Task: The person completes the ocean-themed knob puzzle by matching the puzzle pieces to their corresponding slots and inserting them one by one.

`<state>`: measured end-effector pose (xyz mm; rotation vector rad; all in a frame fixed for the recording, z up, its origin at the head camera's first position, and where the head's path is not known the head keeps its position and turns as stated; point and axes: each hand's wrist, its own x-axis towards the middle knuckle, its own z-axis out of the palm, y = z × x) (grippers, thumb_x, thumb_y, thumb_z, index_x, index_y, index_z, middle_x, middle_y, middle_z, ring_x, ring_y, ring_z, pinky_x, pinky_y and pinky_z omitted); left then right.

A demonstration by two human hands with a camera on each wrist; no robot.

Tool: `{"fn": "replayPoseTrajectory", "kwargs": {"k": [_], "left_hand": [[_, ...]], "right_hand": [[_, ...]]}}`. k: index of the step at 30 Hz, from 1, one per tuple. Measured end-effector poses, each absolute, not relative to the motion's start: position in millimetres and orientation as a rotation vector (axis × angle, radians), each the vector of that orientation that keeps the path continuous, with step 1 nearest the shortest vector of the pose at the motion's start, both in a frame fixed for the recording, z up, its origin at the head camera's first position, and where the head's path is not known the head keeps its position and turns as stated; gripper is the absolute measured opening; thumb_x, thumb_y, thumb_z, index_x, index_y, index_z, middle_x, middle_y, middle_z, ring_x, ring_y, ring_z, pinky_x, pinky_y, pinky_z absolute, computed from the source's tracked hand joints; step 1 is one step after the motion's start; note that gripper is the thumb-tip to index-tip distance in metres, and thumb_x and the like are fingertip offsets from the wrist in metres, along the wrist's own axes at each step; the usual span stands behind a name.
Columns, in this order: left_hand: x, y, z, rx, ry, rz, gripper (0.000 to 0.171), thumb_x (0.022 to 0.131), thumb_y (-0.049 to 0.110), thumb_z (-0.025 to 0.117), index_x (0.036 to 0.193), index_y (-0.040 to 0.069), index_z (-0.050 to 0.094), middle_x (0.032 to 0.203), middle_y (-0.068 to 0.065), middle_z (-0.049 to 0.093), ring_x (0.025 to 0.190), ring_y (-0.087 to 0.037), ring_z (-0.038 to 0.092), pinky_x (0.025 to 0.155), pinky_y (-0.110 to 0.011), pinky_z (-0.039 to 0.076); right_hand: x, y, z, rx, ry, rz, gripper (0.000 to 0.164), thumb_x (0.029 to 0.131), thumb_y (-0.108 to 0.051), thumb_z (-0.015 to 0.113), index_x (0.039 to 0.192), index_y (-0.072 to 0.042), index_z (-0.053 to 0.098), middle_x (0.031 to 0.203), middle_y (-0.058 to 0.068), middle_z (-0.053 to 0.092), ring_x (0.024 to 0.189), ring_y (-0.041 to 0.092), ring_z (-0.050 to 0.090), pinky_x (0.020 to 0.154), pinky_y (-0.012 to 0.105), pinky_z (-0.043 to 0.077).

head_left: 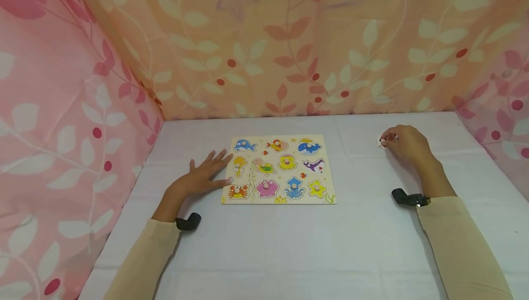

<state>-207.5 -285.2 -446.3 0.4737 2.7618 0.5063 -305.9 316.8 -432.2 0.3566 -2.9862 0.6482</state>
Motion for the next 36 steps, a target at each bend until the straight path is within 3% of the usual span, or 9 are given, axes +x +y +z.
{"fn": "replayPoseTrajectory", "kwargs": {"k": [8, 24, 36], "left_hand": [[-208, -284, -444, 0.466, 2.75, 0.523, 0.087, 0.093, 0.062, 0.062, 0.163, 0.035, 0.017, 0.171, 0.002, 0.006, 0.156, -0.034, -0.005, 0.107, -0.078, -0.014], [-208, -285, -443, 0.458, 2.745, 0.511, 0.087, 0.094, 0.061, 0.062, 0.164, 0.035, 0.016, 0.171, 0.001, 0.005, 0.156, -0.034, -0.006, 0.108, -0.078, -0.015], [-209, -285, -445, 0.466, 2.755, 0.499, 0.088, 0.093, 0.065, 0.06, 0.163, 0.037, 0.015, 0.171, 0.002, 0.004, 0.156, -0.034, -0.006, 0.108, -0.078, -0.014]], "right_hand": [[-306, 316, -430, 0.351, -3.031, 0.645, 0.015, 0.094, -0.013, 0.072, 0.103, -0.001, 0.074, 0.091, 0.015, 0.065, 0.091, 0.038, 0.053, 0.074, 0.051, 0.04], [-306, 310, -426, 0.361, -3.09, 0.646, 0.022, 0.093, -0.028, 0.075, 0.096, -0.006, 0.074, 0.08, 0.005, 0.062, 0.084, 0.032, 0.053, 0.072, 0.044, 0.038], [-302, 309, -421, 0.251, -3.102, 0.584, 0.033, 0.092, -0.04, 0.074, 0.088, -0.007, 0.072, 0.084, 0.011, 0.064, 0.087, 0.035, 0.055, 0.07, 0.048, 0.042]]}}
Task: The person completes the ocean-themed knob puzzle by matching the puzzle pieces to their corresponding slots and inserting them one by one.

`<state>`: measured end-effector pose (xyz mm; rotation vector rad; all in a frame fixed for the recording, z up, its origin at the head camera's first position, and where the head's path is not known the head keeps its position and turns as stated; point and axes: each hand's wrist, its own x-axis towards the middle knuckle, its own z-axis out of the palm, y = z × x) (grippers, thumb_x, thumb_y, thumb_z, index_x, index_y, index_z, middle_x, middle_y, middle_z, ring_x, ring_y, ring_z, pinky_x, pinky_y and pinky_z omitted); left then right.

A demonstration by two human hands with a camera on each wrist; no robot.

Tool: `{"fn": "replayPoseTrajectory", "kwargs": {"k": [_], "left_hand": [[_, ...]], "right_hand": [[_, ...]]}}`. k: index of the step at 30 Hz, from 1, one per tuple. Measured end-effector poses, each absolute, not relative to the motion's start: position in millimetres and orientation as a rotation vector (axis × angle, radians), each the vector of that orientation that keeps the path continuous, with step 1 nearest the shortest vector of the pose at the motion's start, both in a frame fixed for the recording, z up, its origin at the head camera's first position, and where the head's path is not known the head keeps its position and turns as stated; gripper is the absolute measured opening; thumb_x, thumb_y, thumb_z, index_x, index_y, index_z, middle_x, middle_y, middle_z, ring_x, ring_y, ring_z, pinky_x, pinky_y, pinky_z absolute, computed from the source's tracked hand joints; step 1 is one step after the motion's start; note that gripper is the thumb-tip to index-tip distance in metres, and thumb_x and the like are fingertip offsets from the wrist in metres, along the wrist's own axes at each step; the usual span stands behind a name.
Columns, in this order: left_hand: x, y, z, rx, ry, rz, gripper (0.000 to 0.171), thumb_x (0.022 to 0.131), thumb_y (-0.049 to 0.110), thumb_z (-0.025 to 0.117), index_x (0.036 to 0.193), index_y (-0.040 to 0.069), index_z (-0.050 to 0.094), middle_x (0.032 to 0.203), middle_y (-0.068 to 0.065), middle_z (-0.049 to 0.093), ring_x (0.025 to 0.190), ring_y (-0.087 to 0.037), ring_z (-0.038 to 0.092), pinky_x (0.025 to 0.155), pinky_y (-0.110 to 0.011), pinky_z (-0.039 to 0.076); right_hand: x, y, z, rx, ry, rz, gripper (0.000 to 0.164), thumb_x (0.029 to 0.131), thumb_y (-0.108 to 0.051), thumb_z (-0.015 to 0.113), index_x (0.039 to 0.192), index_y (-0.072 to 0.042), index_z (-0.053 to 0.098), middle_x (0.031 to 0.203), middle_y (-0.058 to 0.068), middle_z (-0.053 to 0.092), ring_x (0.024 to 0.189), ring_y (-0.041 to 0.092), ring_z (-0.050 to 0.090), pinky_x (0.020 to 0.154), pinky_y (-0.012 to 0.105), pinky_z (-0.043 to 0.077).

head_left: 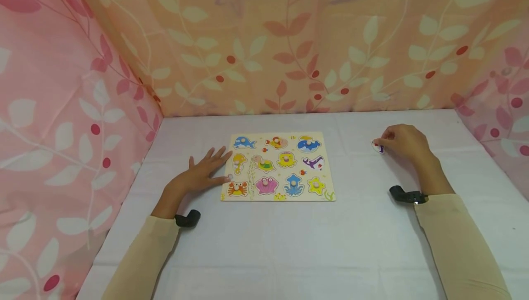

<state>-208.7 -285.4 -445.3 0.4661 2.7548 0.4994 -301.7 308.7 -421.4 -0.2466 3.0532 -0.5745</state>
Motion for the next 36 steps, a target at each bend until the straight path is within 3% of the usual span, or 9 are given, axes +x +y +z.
{"fn": "replayPoseTrajectory", "kwargs": {"k": [7, 19, 26, 36], "left_hand": [[-209, -285, -443, 0.453, 2.746, 0.505, 0.088, 0.093, 0.064, 0.061, 0.163, 0.037, 0.015, 0.171, 0.002, 0.004, 0.156, -0.034, -0.006, 0.108, -0.078, -0.014], [-208, -283, -440, 0.437, 2.741, 0.499, 0.088, 0.094, 0.06, 0.063, 0.163, 0.035, 0.015, 0.171, 0.002, 0.003, 0.156, -0.034, -0.007, 0.108, -0.077, -0.014], [-208, -283, -440, 0.441, 2.741, 0.51, 0.088, 0.094, 0.061, 0.062, 0.163, 0.035, 0.016, 0.171, 0.002, 0.004, 0.156, -0.035, -0.007, 0.108, -0.078, -0.014], [-208, -282, -439, 0.435, 2.741, 0.507, 0.088, 0.094, 0.059, 0.063, 0.163, 0.035, 0.016, 0.171, 0.001, 0.005, 0.156, -0.035, -0.006, 0.108, -0.078, -0.014]], "right_hand": [[-299, 302, -421, -0.193, 3.06, -0.552, 0.032, 0.092, -0.036, 0.075, 0.085, -0.005, 0.071, 0.08, 0.012, 0.065, 0.083, 0.036, 0.056, 0.066, 0.046, 0.042], [-306, 296, -422, -0.325, 3.035, -0.589, 0.022, 0.094, -0.023, 0.073, 0.097, -0.002, 0.073, 0.081, 0.009, 0.066, 0.081, 0.032, 0.055, 0.07, 0.046, 0.041], [-309, 287, -422, -0.42, 2.963, -0.647, 0.015, 0.093, -0.016, 0.075, 0.103, -0.005, 0.076, 0.089, 0.012, 0.066, 0.085, 0.032, 0.053, 0.074, 0.045, 0.04], [-305, 285, -423, -0.331, 2.979, -0.596, 0.022, 0.091, -0.025, 0.076, 0.1, -0.005, 0.076, 0.086, 0.01, 0.066, 0.084, 0.031, 0.054, 0.071, 0.045, 0.042]]}}
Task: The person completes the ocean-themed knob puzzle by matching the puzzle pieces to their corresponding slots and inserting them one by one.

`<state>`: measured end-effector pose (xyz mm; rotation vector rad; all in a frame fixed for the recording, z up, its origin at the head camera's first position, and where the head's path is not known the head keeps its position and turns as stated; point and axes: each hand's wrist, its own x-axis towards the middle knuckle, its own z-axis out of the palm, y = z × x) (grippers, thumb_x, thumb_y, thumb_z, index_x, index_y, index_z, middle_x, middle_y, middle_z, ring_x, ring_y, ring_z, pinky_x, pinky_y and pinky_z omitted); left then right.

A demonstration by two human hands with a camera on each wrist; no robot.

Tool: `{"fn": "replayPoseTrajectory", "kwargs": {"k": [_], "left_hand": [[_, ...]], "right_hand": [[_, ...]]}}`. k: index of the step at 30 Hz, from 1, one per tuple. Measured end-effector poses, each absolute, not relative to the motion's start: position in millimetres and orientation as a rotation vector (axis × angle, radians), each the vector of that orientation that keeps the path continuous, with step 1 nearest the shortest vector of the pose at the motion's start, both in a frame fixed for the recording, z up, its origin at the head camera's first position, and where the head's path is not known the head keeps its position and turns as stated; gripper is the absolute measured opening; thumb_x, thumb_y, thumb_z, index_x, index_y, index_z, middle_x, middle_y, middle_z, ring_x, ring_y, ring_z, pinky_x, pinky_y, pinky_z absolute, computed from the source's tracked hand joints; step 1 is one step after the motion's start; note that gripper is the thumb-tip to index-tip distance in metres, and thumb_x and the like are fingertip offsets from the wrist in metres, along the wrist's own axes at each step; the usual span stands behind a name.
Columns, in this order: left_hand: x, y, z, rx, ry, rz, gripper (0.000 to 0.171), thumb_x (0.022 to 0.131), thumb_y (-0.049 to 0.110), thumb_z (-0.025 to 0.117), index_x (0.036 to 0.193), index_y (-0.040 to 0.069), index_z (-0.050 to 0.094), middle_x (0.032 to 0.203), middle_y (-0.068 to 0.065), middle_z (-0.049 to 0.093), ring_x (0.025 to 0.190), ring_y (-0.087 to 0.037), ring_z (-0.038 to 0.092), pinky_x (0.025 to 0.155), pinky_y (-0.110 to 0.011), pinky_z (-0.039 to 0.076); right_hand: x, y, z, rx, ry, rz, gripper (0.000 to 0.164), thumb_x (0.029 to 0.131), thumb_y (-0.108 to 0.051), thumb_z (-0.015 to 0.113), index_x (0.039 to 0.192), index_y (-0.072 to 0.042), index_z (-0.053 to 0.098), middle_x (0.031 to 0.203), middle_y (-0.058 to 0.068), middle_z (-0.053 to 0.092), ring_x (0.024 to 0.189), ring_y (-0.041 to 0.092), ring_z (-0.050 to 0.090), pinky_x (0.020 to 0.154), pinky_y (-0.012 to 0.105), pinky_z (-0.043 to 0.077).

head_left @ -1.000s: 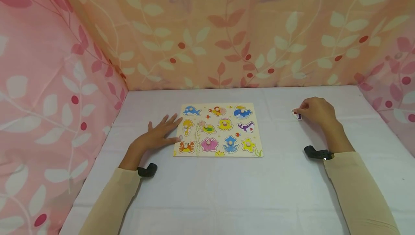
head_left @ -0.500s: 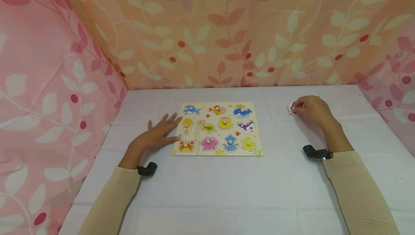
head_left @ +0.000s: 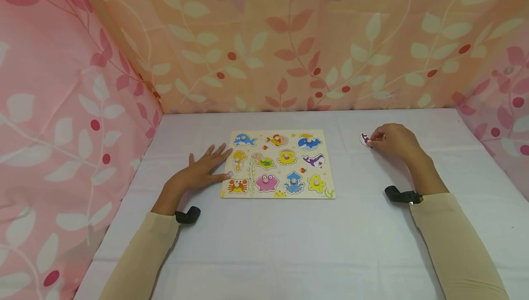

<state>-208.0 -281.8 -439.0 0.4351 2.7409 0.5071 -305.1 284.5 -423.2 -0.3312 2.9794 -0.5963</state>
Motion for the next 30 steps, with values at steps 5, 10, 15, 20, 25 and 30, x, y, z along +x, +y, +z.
{"fn": "replayPoseTrajectory", "kwargs": {"k": [5, 10, 15, 20, 25, 30], "left_hand": [[-208, -282, -439, 0.431, 2.74, 0.505, 0.088, 0.093, 0.059, 0.063, 0.163, 0.035, 0.016, 0.171, 0.002, 0.004, 0.156, -0.035, -0.006, 0.108, -0.078, -0.014], [-209, -282, -441, 0.429, 2.739, 0.509, 0.089, 0.093, 0.06, 0.063, 0.163, 0.036, 0.016, 0.171, 0.002, 0.004, 0.156, -0.035, -0.007, 0.107, -0.078, -0.014], [-209, -283, -442, 0.43, 2.739, 0.503, 0.089, 0.092, 0.062, 0.063, 0.163, 0.036, 0.016, 0.171, 0.002, 0.004, 0.156, -0.034, -0.007, 0.108, -0.078, -0.014], [-210, -284, -443, 0.432, 2.74, 0.501, 0.088, 0.093, 0.062, 0.062, 0.163, 0.036, 0.015, 0.171, 0.003, 0.003, 0.156, -0.034, -0.007, 0.108, -0.078, -0.014], [-209, -283, -442, 0.434, 2.74, 0.498, 0.088, 0.094, 0.061, 0.062, 0.163, 0.036, 0.015, 0.171, 0.002, 0.003, 0.156, -0.034, -0.007, 0.108, -0.078, -0.015], [-209, -283, -442, 0.436, 2.74, 0.498, 0.088, 0.094, 0.061, 0.061, 0.163, 0.036, 0.015, 0.171, 0.002, 0.003, 0.156, -0.034, -0.007, 0.108, -0.078, -0.014]], "right_hand": [[-303, 282, -422, -0.318, 2.996, -0.607, 0.022, 0.09, -0.025, 0.076, 0.096, -0.004, 0.076, 0.086, 0.012, 0.068, 0.084, 0.032, 0.056, 0.071, 0.047, 0.043], [-303, 280, -422, -0.312, 3.012, -0.602, 0.023, 0.091, -0.024, 0.075, 0.098, -0.002, 0.076, 0.085, 0.011, 0.068, 0.083, 0.032, 0.055, 0.072, 0.047, 0.043], [-303, 279, -419, -0.375, 3.037, -0.641, 0.02, 0.091, -0.024, 0.077, 0.097, -0.005, 0.077, 0.085, 0.009, 0.067, 0.084, 0.031, 0.054, 0.071, 0.044, 0.04], [-299, 266, -408, -0.513, 3.018, -0.651, 0.019, 0.09, -0.024, 0.08, 0.098, -0.007, 0.078, 0.09, 0.009, 0.068, 0.093, 0.033, 0.056, 0.08, 0.049, 0.044], [-289, 247, -396, -0.597, 3.032, -0.612, 0.018, 0.088, -0.022, 0.082, 0.097, -0.007, 0.078, 0.088, 0.007, 0.068, 0.094, 0.033, 0.057, 0.081, 0.049, 0.045], [-281, 229, -392, -0.62, 3.014, -0.611, 0.018, 0.087, -0.022, 0.083, 0.098, -0.009, 0.078, 0.089, 0.005, 0.068, 0.094, 0.031, 0.057, 0.081, 0.047, 0.047]]}}
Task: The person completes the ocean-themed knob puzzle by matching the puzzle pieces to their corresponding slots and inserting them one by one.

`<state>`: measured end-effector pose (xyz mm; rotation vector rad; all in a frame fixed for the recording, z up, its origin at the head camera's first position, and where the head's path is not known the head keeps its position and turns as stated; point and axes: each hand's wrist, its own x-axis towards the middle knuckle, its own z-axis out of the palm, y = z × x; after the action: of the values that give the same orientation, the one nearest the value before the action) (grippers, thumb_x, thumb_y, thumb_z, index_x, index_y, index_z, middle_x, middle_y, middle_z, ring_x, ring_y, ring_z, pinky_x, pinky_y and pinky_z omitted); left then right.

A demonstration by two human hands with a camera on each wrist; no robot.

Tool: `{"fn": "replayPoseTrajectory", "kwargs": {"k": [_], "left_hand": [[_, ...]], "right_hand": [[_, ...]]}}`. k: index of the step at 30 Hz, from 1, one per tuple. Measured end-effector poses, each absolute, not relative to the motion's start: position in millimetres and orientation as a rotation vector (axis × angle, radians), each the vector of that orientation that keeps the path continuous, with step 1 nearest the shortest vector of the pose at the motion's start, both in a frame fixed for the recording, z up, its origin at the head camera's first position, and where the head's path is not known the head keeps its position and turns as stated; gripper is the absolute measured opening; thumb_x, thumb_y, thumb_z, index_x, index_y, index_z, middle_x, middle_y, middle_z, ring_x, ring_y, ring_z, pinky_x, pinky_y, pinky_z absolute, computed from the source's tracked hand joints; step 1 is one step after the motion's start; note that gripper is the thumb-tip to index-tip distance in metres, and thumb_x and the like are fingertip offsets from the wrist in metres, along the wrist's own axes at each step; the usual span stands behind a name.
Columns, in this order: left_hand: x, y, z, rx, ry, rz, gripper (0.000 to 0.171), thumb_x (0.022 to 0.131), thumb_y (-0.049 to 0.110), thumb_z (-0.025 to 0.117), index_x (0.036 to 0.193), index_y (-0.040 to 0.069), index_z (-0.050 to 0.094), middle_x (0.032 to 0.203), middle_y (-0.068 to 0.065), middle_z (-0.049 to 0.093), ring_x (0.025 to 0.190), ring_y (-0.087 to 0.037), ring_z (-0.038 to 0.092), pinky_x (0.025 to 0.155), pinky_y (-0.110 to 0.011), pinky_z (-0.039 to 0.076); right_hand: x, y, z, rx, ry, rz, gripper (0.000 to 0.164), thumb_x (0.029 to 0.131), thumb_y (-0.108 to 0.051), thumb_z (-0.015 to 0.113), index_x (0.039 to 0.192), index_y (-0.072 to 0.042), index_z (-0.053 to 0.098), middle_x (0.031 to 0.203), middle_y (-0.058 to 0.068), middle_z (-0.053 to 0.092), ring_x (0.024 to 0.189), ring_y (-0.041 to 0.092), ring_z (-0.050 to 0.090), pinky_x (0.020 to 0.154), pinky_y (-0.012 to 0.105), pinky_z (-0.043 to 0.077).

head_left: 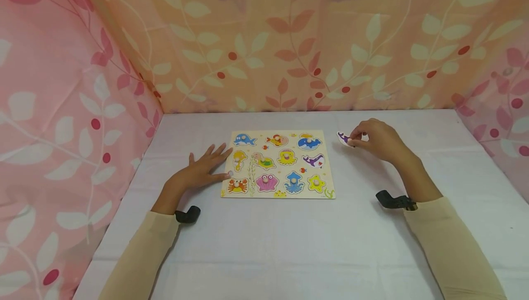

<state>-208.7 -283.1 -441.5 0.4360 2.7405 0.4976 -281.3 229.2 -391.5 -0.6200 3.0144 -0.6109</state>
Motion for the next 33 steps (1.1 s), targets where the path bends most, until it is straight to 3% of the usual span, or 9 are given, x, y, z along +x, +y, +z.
{"fn": "replayPoseTrajectory", "kwargs": {"k": [8, 17, 26, 33], "left_hand": [[-208, -284, -443, 0.444, 2.733, 0.499, 0.088, 0.094, 0.061, 0.061, 0.164, 0.036, 0.014, 0.171, 0.002, 0.003, 0.156, -0.034, -0.007, 0.108, -0.078, -0.014], [-212, -279, -445, 0.451, 2.729, 0.512, 0.089, 0.093, 0.065, 0.06, 0.163, 0.037, 0.015, 0.171, 0.003, 0.003, 0.156, -0.033, -0.007, 0.107, -0.078, -0.015], [-217, -275, -444, 0.444, 2.736, 0.499, 0.088, 0.094, 0.061, 0.062, 0.163, 0.036, 0.014, 0.171, 0.003, 0.002, 0.156, -0.034, -0.008, 0.108, -0.077, -0.015], [-218, -275, -444, 0.453, 2.729, 0.49, 0.087, 0.094, 0.062, 0.06, 0.163, 0.037, 0.013, 0.171, 0.004, 0.001, 0.156, -0.032, -0.008, 0.108, -0.077, -0.015]], "right_hand": [[-272, 204, -399, -0.692, 2.95, -0.639, 0.018, 0.088, -0.025, 0.082, 0.098, -0.011, 0.078, 0.091, 0.004, 0.069, 0.09, 0.028, 0.057, 0.076, 0.042, 0.048], [-261, 185, -407, -0.774, 2.894, -0.588, 0.018, 0.088, -0.027, 0.082, 0.099, -0.014, 0.078, 0.092, 0.0, 0.069, 0.092, 0.024, 0.06, 0.082, 0.043, 0.053], [-264, 174, -408, -0.931, 2.908, -0.511, 0.014, 0.085, -0.025, 0.085, 0.094, -0.016, 0.079, 0.082, -0.005, 0.063, 0.084, 0.021, 0.056, 0.073, 0.035, 0.049], [-266, 164, -413, -0.929, 2.851, -0.448, 0.012, 0.084, -0.024, 0.085, 0.094, -0.019, 0.079, 0.083, -0.006, 0.062, 0.086, 0.019, 0.054, 0.075, 0.033, 0.05]]}}
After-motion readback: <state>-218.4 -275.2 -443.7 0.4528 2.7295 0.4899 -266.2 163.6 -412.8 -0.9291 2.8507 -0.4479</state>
